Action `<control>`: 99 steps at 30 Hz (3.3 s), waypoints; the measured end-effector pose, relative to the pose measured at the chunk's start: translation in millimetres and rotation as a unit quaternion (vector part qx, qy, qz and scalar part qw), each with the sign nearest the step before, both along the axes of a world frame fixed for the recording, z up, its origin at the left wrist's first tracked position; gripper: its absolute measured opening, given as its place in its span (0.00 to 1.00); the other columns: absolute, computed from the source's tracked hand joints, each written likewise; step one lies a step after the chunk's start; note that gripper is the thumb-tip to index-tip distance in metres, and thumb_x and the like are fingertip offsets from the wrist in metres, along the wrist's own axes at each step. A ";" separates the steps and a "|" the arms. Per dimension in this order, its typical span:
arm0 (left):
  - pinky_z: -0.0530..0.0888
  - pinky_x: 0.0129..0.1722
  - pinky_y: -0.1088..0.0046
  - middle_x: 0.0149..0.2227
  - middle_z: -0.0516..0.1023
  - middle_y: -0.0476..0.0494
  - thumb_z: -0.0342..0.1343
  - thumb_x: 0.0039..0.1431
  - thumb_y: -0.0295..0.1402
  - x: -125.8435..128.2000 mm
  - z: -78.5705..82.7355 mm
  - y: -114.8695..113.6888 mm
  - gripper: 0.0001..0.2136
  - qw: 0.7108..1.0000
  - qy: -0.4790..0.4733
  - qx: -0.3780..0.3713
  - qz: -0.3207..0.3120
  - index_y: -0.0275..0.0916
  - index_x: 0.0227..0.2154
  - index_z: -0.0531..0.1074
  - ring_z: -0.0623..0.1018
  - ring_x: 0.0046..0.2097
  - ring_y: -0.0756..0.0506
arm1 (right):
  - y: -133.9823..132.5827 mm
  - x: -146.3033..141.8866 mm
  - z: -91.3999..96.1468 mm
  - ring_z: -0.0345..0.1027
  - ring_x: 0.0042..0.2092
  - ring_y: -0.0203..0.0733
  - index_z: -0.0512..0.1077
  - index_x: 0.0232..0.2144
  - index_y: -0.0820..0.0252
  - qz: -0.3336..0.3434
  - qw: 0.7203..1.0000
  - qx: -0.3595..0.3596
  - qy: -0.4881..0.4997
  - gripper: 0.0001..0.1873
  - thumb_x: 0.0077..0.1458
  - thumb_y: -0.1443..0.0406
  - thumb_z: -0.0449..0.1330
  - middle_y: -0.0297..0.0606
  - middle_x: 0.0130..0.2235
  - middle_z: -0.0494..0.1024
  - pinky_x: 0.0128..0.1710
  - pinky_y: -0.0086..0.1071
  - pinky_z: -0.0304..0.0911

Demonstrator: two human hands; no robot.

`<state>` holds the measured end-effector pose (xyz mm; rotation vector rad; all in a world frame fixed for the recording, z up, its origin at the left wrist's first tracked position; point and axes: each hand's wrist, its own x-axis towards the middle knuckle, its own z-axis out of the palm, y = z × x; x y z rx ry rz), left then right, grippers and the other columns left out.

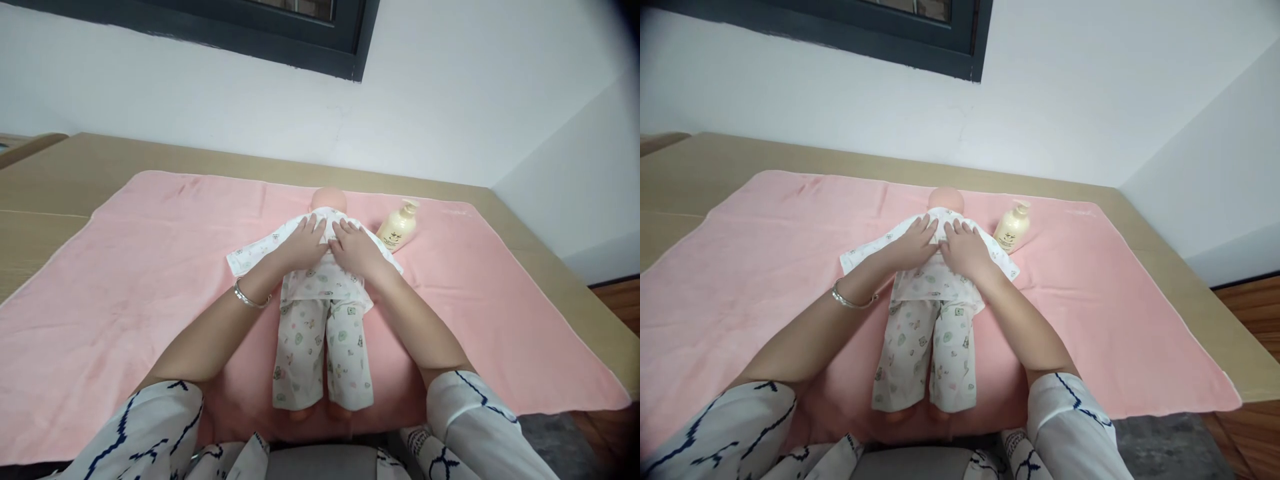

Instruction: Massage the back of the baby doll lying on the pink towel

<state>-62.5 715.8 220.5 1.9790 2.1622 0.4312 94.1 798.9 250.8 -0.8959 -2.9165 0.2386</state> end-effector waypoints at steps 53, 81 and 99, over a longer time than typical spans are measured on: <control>0.44 0.66 0.37 0.73 0.45 0.43 0.37 0.68 0.49 4.8 21.1 -0.6 0.30 0.991 -0.065 -0.026 0.114 0.50 0.70 0.48 0.46 0.72 0.33 | 23.4 4.6 4.9 0.29 0.72 0.58 0.42 0.72 0.61 0.044 0.997 -0.066 -0.018 0.37 0.70 0.50 0.44 0.47 0.72 0.38 0.69 0.56 0.35; 0.37 0.62 0.29 0.73 0.37 0.36 0.38 0.68 0.45 13.5 35.9 -17.2 0.31 0.993 0.041 -0.113 0.020 0.45 0.71 0.41 0.43 0.72 0.30 | -21.5 0.3 -1.4 0.49 0.68 0.61 0.51 0.69 0.73 -0.043 0.997 0.046 -0.033 0.30 0.69 0.62 0.42 0.55 0.68 0.53 0.67 0.58 0.40; 0.41 0.64 0.30 0.72 0.44 0.31 0.39 0.67 0.37 31.4 40.2 -23.1 0.29 0.990 0.077 -0.103 0.062 0.35 0.70 0.48 0.50 0.71 0.29 | -27.5 -3.5 -3.7 0.46 0.69 0.64 0.53 0.69 0.71 -0.039 0.998 0.049 -0.007 0.30 0.69 0.62 0.45 0.59 0.69 0.51 0.67 0.53 0.43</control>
